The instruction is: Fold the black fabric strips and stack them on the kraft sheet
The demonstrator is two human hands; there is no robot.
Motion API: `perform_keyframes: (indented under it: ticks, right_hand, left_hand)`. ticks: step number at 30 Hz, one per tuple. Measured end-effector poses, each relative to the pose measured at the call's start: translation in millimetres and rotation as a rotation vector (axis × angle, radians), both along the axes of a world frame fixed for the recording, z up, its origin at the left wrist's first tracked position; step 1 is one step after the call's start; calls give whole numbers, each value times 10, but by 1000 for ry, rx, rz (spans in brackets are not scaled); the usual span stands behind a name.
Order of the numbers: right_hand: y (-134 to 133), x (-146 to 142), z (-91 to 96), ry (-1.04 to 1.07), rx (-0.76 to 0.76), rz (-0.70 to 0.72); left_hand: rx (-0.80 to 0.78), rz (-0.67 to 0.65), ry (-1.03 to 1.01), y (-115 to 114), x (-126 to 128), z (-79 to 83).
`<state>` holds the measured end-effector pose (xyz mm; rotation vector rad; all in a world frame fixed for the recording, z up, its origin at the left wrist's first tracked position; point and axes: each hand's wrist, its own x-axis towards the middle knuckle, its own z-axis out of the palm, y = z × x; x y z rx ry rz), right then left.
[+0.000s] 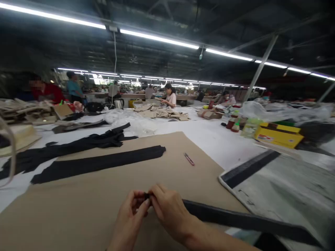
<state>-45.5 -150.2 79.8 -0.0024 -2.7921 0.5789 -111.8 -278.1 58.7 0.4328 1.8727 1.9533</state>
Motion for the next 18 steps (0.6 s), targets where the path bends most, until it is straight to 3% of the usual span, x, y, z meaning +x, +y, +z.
perform_keyframes:
  ticks: [4,7,10,14,16,18]
  right_hand:
    - [-204,-137,-79,-13,-41,98]
    - [-284,-233,-89,1,-156,68]
    - [-348,-335,-49,-13,-327,75]
    - [-480,-475,-17,-318,-668,252]
    - [-529,-547,-83,-457,-849,268]
    - [-515,-613,-220,-530,-935,245]
  left_hand:
    - [14,0,-60,-273,-132,-76]
    - [24,14,-95,-459,-206,-143]
    - [33,44,-139,-630,-257,-193]
    - [52,44,-195,-814,-303,-197]
    - [70,45,-225,-895,-336,-199]
    - [97,50,-265,-985,-386,-218]
